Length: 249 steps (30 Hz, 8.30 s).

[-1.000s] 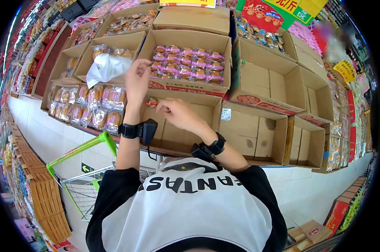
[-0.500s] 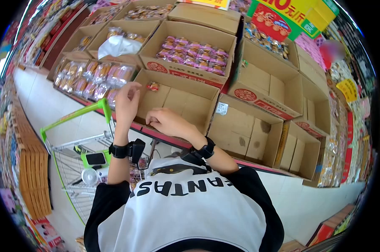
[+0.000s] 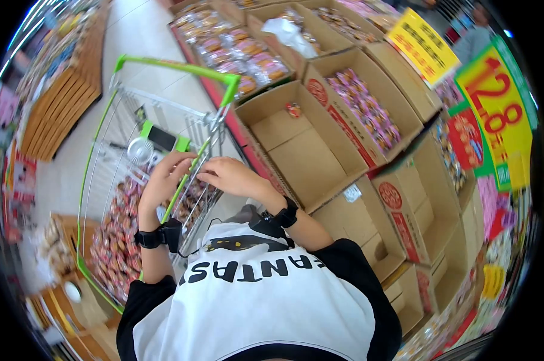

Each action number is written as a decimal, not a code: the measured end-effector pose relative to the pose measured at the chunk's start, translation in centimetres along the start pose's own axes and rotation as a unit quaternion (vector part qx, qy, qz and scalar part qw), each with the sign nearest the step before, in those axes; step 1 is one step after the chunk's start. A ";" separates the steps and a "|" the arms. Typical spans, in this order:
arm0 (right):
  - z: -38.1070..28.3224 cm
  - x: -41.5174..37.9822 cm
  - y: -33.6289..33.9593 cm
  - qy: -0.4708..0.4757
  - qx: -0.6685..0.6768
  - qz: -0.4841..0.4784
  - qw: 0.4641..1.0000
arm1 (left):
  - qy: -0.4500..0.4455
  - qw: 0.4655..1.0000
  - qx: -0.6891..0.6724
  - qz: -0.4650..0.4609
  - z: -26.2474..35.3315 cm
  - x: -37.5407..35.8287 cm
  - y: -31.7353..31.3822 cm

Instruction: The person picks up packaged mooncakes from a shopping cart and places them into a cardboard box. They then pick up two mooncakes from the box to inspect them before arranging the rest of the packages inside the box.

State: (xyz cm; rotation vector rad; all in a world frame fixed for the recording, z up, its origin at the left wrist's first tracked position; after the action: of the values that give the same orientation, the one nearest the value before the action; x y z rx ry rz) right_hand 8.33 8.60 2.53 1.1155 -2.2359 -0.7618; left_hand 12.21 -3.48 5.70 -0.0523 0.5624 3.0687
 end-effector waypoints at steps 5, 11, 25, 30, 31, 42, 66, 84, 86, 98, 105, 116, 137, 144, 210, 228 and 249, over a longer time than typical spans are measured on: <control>-2.0 1.2 -4.0 0.033 0.052 -0.074 0.995 | 0.093 0.991 -0.033 0.094 -1.8 -7.7 5.5; -3.8 1.6 -6.2 0.065 0.081 -0.126 0.987 | 0.174 0.965 0.035 0.191 -5.3 -14.7 12.8; -5.3 6.4 -13.3 0.093 -0.019 -0.211 0.973 | 0.324 0.934 0.000 0.152 -17.9 -13.3 16.9; -5.5 8.0 -16.7 0.064 -0.014 -0.251 0.966 | 0.325 0.939 0.001 0.115 -26.0 -12.8 18.4; -5.5 8.2 -17.4 0.059 -0.013 -0.256 0.965 | 0.310 0.944 -0.002 0.111 -27.4 -12.5 18.7; -5.2 11.9 -23.5 0.063 0.005 -0.309 0.949 | 0.314 0.931 0.022 0.184 -33.4 -11.2 20.3; -2.1 13.0 -27.9 -0.029 -0.017 -0.313 0.949 | 0.362 0.885 0.259 0.136 -44.0 -7.0 21.4; -0.8 13.1 -29.0 -0.093 -0.019 -0.335 0.937 | 0.204 0.953 0.092 0.202 -38.9 -9.5 22.2; -0.8 13.3 -28.6 -0.092 -0.048 -0.263 0.959 | 0.214 0.974 -0.054 0.056 -34.5 -9.2 20.8; -0.7 13.6 -29.9 -0.081 0.025 -0.285 0.955 | 0.175 0.886 -0.384 -0.195 -25.0 -11.9 18.6; -1.4 12.2 -30.0 -0.121 0.010 -0.390 0.913 | 0.205 0.949 0.020 0.237 -42.8 -10.7 25.4; -7.2 13.2 -24.0 -0.036 0.156 -0.431 0.888 | 0.295 0.856 0.376 0.199 -47.4 -9.6 23.8; -10.6 11.8 -12.0 -0.015 0.284 -0.403 0.870 | 0.315 0.850 0.239 0.348 -47.5 -12.1 27.8; -10.1 10.2 -9.1 0.012 0.265 -0.409 0.873 | 0.183 0.836 -0.343 0.386 -36.1 -11.8 26.9; 0.7 -26.6 26.3 -0.453 -0.381 0.455 0.665 | -0.383 0.855 0.071 -0.343 17.9 18.8 -19.9; 9.1 -23.4 32.7 -0.457 -0.402 0.377 0.698 | -0.369 0.800 0.052 -0.470 16.5 32.4 -29.8; 26.5 -21.9 25.4 -0.571 -0.296 0.217 0.734 | -0.306 0.742 0.142 -0.579 4.9 35.2 -40.5</control>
State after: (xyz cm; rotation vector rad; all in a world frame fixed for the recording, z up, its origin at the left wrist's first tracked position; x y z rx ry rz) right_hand -11.36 46.12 -3.30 -0.3847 -2.5543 -2.1108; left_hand -22.01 36.66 -5.32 0.4240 0.5949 1.6077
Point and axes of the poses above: each hand's wrist, its own x-axis towards the middle knuckle, its own y-axis out of the back of the hand, z = x × y, the point moved 6 cm from there along x, towards the middle knuckle, and after that the axes turned 11 degrees about -x, right-handed, at the moved point
